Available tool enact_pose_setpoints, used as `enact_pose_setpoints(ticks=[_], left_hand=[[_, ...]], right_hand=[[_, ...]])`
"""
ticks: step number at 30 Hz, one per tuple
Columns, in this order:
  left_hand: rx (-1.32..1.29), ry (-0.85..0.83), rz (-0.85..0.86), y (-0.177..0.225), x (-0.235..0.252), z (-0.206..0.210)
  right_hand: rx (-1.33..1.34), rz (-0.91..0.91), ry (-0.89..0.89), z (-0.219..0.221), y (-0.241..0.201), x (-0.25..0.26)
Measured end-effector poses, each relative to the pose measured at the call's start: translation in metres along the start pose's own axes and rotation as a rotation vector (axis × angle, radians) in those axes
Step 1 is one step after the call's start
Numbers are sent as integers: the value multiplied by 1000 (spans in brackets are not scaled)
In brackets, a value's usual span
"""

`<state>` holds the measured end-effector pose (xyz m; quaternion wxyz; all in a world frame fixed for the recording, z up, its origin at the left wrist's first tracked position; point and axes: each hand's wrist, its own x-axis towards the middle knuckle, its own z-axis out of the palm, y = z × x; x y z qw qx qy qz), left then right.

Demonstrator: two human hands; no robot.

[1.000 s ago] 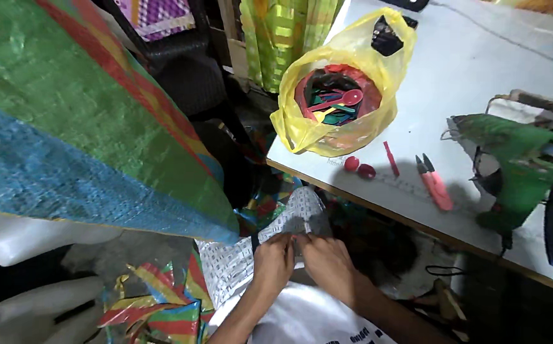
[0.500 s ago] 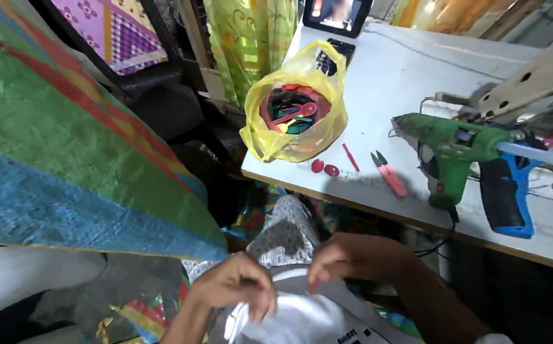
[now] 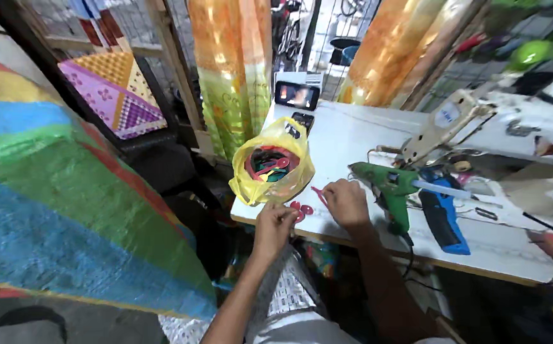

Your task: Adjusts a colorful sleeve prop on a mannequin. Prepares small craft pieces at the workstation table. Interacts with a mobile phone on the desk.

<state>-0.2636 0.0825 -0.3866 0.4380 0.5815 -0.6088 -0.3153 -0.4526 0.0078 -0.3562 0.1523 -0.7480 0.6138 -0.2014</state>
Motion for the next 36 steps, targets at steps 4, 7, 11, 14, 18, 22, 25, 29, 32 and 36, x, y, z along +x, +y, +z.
enact_pose_setpoints(ticks=[4, 7, 11, 14, 18, 22, 25, 29, 32, 36], left_hand=[[232, -39, -19, 2, 5, 6], [316, 1, -17, 4, 4, 9], [318, 245, 186, -4, -1, 14], [383, 299, 227, 1, -4, 8], [366, 253, 161, 10, -3, -12], [276, 329, 153, 7, 2, -29], [228, 337, 142, 6, 6, -29], [193, 333, 143, 9, 6, -22], [102, 368, 125, 4, 5, -25], [-144, 333, 43, 14, 4, -32]], right_hand=[[42, -59, 100, -3, -11, 5], [172, -306, 243, -8, -31, 14], [113, -567, 160, -9, -71, 42], [-75, -596, -59, 2, -94, 73], [-226, -637, -224, 20, -110, 97], [-238, -635, -209, 15, -106, 104], [-242, -636, -270, 20, -100, 104], [-189, -635, -221, 18, -95, 101], [41, -580, -99, -5, -85, 86], [705, -393, -39, -22, -72, 52]])
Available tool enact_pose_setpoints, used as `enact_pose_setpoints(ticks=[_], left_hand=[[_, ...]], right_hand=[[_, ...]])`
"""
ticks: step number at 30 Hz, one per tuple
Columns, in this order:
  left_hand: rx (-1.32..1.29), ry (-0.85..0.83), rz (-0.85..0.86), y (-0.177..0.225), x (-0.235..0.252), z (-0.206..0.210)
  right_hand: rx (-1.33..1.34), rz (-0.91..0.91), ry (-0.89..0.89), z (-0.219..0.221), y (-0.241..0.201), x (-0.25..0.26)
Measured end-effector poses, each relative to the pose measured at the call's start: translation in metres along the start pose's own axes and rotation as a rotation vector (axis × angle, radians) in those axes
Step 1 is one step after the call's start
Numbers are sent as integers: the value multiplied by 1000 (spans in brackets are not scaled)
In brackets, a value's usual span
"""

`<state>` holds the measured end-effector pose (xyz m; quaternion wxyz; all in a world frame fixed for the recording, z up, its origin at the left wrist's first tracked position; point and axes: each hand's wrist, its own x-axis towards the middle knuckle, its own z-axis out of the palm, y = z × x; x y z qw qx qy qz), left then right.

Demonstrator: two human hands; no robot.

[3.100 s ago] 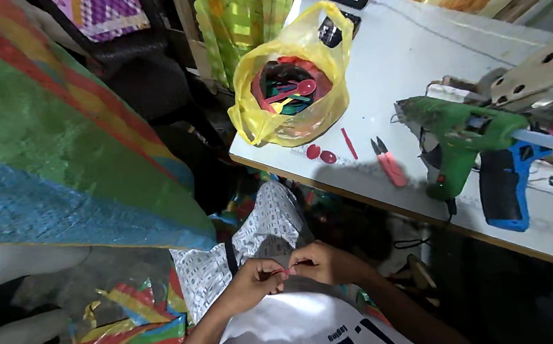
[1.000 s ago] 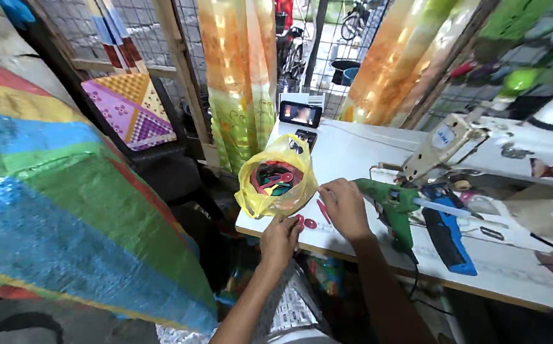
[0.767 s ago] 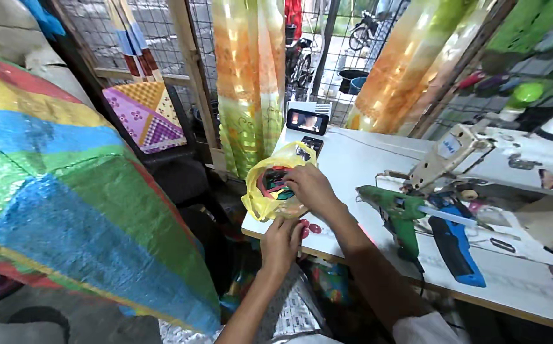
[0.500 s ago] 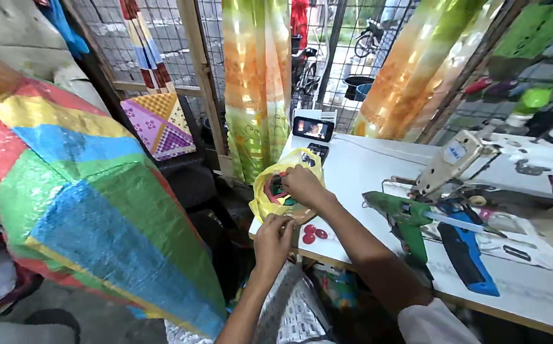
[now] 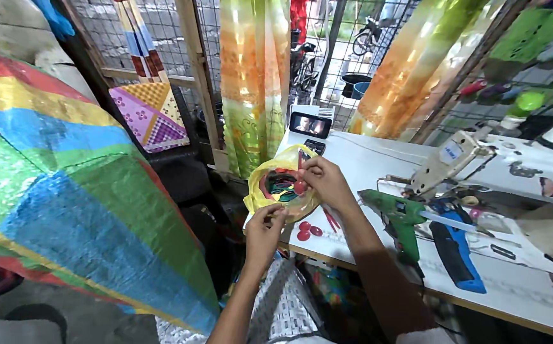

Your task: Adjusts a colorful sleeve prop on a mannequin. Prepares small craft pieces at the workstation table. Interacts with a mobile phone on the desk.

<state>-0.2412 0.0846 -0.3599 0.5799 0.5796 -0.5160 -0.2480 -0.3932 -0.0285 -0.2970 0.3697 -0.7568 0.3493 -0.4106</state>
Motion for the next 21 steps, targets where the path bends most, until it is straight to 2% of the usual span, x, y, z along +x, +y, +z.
enact_pose_setpoints(ticks=[2, 3, 6, 9, 11, 15, 18, 21], left_hand=[[-48, 11, 51, 8, -3, 4], [-18, 34, 129, 9, -6, 9], [221, 135, 433, 6, -19, 17], [346, 178, 569, 1, -33, 14], [249, 127, 506, 1, -41, 6], [-49, -60, 243, -2, -52, -10], [-115, -108, 144, -7, -62, -21], [-168, -157, 76, -10, -76, -33]], right_hand=[[322, 93, 61, 7, -7, -18], [408, 117, 97, 13, -9, -28], [531, 145, 208, 30, -12, -56], [674, 190, 161, 32, -13, -74], [728, 200, 69, 31, -10, -82], [658, 234, 39, 44, -14, -96], [646, 288, -16, 52, -13, -103], [689, 301, -191, 51, -4, -110]])
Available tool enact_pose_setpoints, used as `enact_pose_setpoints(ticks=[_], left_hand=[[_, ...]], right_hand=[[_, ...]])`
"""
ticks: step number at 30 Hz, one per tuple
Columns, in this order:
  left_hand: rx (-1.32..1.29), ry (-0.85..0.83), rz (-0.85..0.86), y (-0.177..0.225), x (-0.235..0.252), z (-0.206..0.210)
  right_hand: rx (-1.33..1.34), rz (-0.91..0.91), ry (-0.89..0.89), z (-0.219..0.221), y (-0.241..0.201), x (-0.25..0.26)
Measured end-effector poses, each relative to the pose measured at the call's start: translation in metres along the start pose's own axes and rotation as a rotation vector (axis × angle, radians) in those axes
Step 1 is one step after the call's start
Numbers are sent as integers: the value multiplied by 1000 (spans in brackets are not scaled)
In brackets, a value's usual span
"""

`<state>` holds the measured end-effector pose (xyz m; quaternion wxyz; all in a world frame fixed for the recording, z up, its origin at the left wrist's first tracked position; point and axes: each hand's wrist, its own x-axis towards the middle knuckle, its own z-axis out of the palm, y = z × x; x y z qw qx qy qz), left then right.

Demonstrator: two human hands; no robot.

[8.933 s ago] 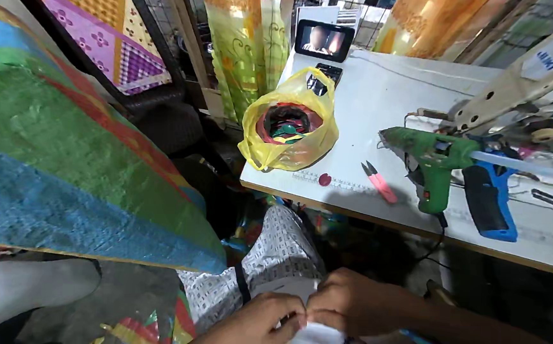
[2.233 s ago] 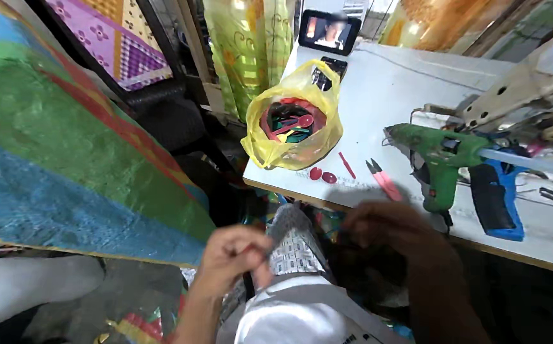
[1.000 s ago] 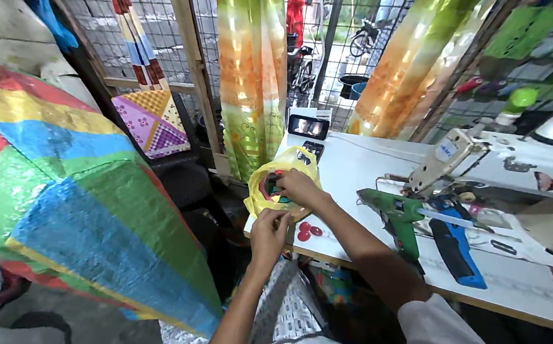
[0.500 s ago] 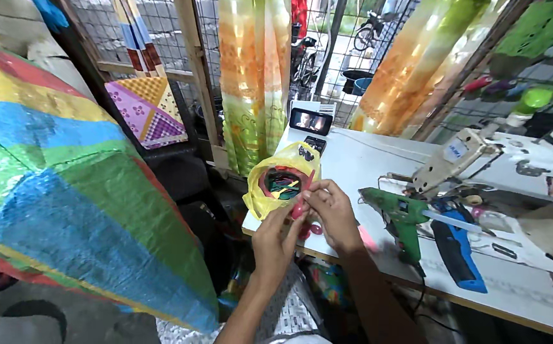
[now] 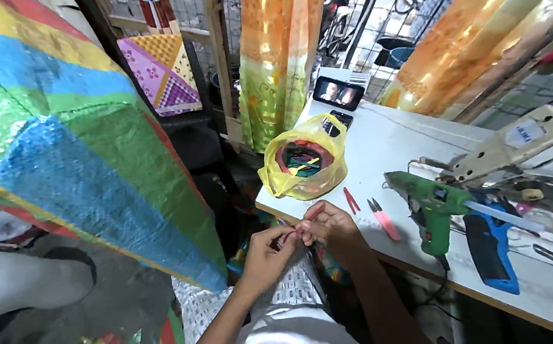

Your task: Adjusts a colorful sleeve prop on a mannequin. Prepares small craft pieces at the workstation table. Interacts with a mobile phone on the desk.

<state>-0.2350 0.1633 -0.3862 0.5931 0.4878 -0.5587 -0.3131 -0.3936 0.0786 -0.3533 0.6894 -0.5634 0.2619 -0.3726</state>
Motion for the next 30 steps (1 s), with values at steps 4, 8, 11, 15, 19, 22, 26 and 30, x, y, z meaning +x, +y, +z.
enact_pose_setpoints(ticks=[4, 8, 11, 15, 19, 22, 26, 30], left_hand=[[-73, -41, -69, -2, -17, -8], [-144, 3, -140, 3, -23, -6], [-138, -28, -133, 5, -27, -7], [-111, -60, -187, 8, -34, -9], [89, 63, -175, -4, -39, -4], [189, 162, -178, -10, -37, -1], [-150, 44, -129, -6, -40, -10], [-1061, -480, 20, 12, -39, -26]], right_hand=[[-34, 103, -101, -1, 3, -8], [-42, 155, -44, 6, 1, -16], [-21, 169, -73, 4, 2, -19], [-79, 236, -116, 3, 0, -22], [-482, -39, 44, 25, 17, -35], [-887, -492, 179, 46, 44, -45], [-490, -307, 85, 31, 23, -41], [308, -140, -64, -20, -9, -33]])
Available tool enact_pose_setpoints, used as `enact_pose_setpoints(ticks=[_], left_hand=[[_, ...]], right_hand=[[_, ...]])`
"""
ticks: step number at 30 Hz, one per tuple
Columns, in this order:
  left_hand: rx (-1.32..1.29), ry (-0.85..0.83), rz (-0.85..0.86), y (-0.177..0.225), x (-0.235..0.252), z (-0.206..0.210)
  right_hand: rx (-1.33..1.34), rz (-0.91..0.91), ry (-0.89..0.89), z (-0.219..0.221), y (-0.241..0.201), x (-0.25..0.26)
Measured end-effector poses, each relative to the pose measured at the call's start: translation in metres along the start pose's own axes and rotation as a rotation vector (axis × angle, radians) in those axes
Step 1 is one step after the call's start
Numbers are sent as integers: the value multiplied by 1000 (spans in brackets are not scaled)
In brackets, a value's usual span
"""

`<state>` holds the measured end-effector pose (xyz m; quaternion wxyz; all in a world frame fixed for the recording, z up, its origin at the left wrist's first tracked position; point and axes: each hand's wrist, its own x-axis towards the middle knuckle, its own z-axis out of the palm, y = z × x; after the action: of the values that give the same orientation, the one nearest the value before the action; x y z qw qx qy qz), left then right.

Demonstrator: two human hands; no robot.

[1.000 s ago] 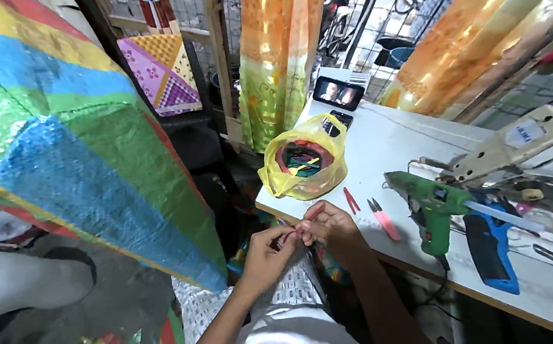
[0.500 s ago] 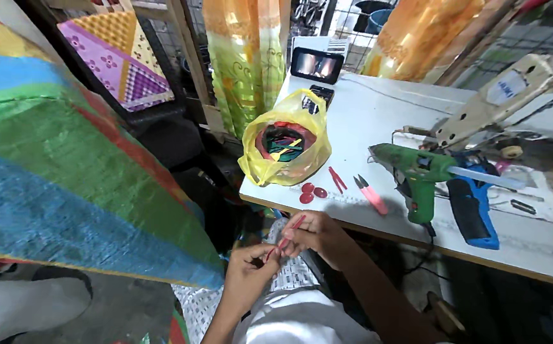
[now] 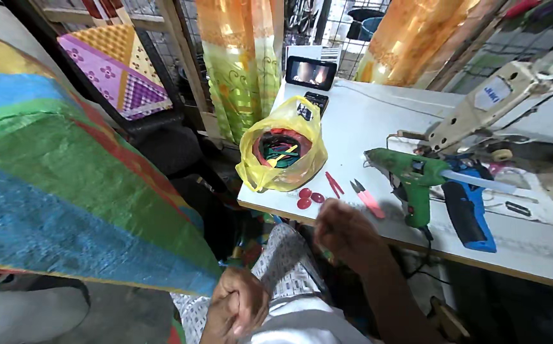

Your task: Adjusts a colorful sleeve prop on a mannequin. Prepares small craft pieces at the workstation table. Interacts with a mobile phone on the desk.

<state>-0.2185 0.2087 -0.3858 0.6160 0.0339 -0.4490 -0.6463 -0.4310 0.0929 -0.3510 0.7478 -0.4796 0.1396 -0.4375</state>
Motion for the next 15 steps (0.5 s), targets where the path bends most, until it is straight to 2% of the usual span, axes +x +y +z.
enact_pose_setpoints(ticks=[1, 4, 6, 7, 10, 12, 13, 15], left_hand=[[68, -7, 0, 4, 8, 3], [830, 223, -96, -2, 45, 2], [1183, 250, -242, -19, 76, -7], [1292, 245, -306, -28, 89, -12], [1435, 236, -481, -52, 119, -20], [1507, 239, -567, -61, 131, -14], [1548, 239, -574, -63, 135, -10], [1622, 243, -550, -68, 139, -10]], right_hand=[[-38, -68, 50, -8, -8, 0], [-560, -266, 402, -23, -23, 6], [-982, -224, 579, -37, -23, 17], [-1119, -149, 595, -45, -22, 23], [-1291, 160, 518, -66, -19, 42], [-1349, 271, 512, -70, -17, 53], [-1376, 277, 522, -69, -18, 56], [-1421, 159, 556, -63, -21, 61]])
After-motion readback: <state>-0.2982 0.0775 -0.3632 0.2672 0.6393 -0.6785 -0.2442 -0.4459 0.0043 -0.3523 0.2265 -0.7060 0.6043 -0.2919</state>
